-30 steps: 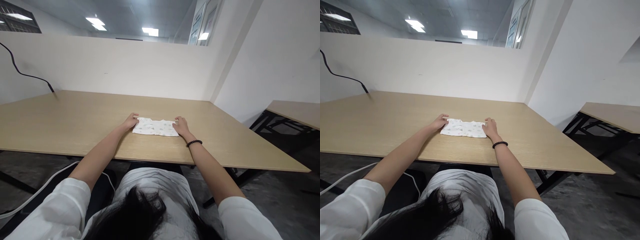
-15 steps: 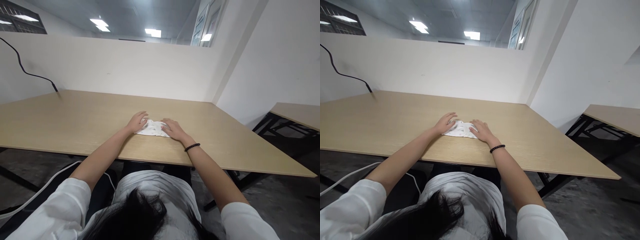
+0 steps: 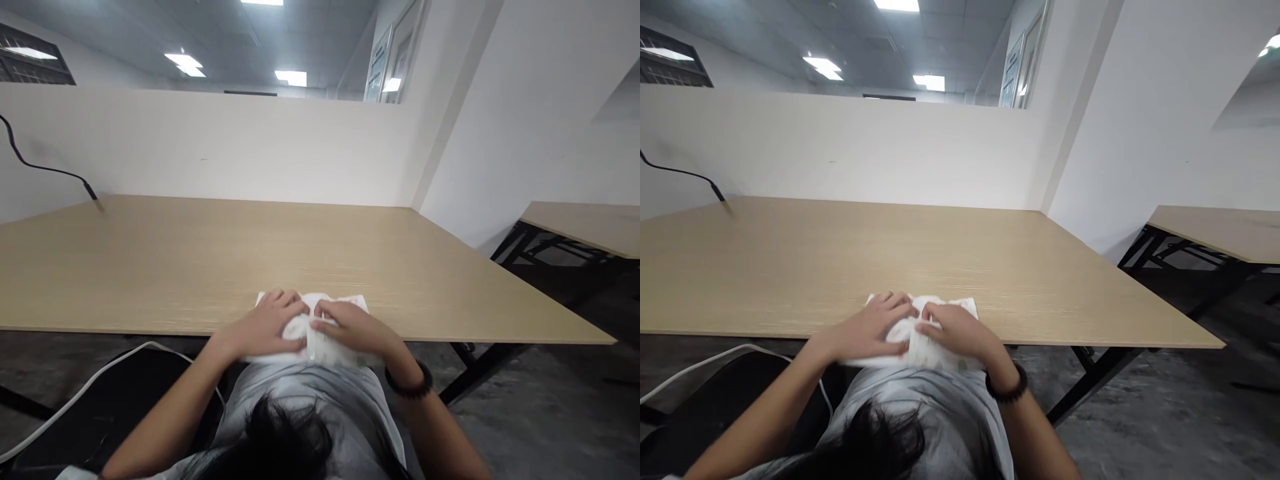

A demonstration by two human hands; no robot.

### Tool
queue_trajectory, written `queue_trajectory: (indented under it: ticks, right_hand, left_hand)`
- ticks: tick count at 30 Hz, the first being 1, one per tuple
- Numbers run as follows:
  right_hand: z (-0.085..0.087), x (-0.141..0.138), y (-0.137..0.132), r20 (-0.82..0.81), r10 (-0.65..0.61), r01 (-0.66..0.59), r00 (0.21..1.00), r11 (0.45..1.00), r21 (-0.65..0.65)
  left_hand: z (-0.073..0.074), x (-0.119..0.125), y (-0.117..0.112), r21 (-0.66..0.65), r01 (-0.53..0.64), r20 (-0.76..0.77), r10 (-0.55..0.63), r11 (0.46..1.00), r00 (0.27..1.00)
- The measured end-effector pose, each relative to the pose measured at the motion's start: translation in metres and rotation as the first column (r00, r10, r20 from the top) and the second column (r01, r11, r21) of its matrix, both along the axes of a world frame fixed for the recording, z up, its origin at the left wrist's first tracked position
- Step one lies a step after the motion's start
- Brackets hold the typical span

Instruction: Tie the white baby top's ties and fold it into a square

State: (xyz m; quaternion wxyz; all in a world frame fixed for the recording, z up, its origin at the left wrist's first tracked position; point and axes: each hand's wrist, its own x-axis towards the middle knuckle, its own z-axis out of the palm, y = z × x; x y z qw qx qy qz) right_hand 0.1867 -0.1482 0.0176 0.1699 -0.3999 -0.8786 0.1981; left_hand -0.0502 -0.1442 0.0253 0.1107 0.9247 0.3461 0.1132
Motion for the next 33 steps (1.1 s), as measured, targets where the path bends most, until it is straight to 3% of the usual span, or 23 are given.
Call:
queue_trajectory:
  ticks: [3,5,6,8,11,16,21,29,33]
  right_hand:
    - [-0.033,-0.002,-0.046,-0.044,0.104,-0.104,0.994,0.995,0.005]
    - [-0.067,-0.003,-0.061,-0.131,0.113,-0.129,0.985,0.984,-0.124]
    - [-0.085,-0.003,-0.063,-0.187,0.078,-0.116,0.979,0.972,-0.206]
    - [-0.118,-0.002,-0.062,-0.268,-0.127,0.039,0.955,0.950,-0.311]
    - [-0.145,-0.001,-0.057,-0.299,-0.352,0.256,0.887,0.913,-0.318]
    - [-0.142,-0.004,-0.064,-0.399,-0.332,0.251,0.854,0.937,-0.244]
    - [-0.135,-0.007,-0.073,-0.438,-0.313,0.298,0.843,0.949,-0.104]
    - [-0.141,-0.003,-0.078,-0.527,-0.288,0.352,0.799,0.936,0.023]
    - [-0.144,-0.002,-0.080,-0.573,-0.324,0.410,0.753,0.912,0.024]
  left_hand:
    - [-0.035,0.010,-0.048,-0.041,-0.029,0.085,0.033,0.999,0.996]
    - [-0.065,0.019,-0.058,-0.228,0.084,0.106,-0.061,0.970,0.993]
    - [-0.079,0.023,-0.057,-0.326,0.081,0.110,-0.047,0.942,0.993]
    - [-0.100,0.027,-0.048,-0.415,-0.037,0.089,0.082,0.909,0.993]
    - [-0.110,0.026,-0.034,-0.353,-0.141,0.091,0.184,0.925,0.979]
    - [-0.105,0.025,-0.041,-0.234,-0.033,0.280,0.100,0.972,0.955]
    - [-0.105,0.032,-0.044,-0.366,0.112,0.410,0.052,0.924,0.911]
    - [-0.110,0.034,-0.041,-0.341,0.074,0.377,0.065,0.937,0.924]
    - [-0.103,0.029,-0.043,-0.349,0.107,0.346,0.022,0.931,0.938]
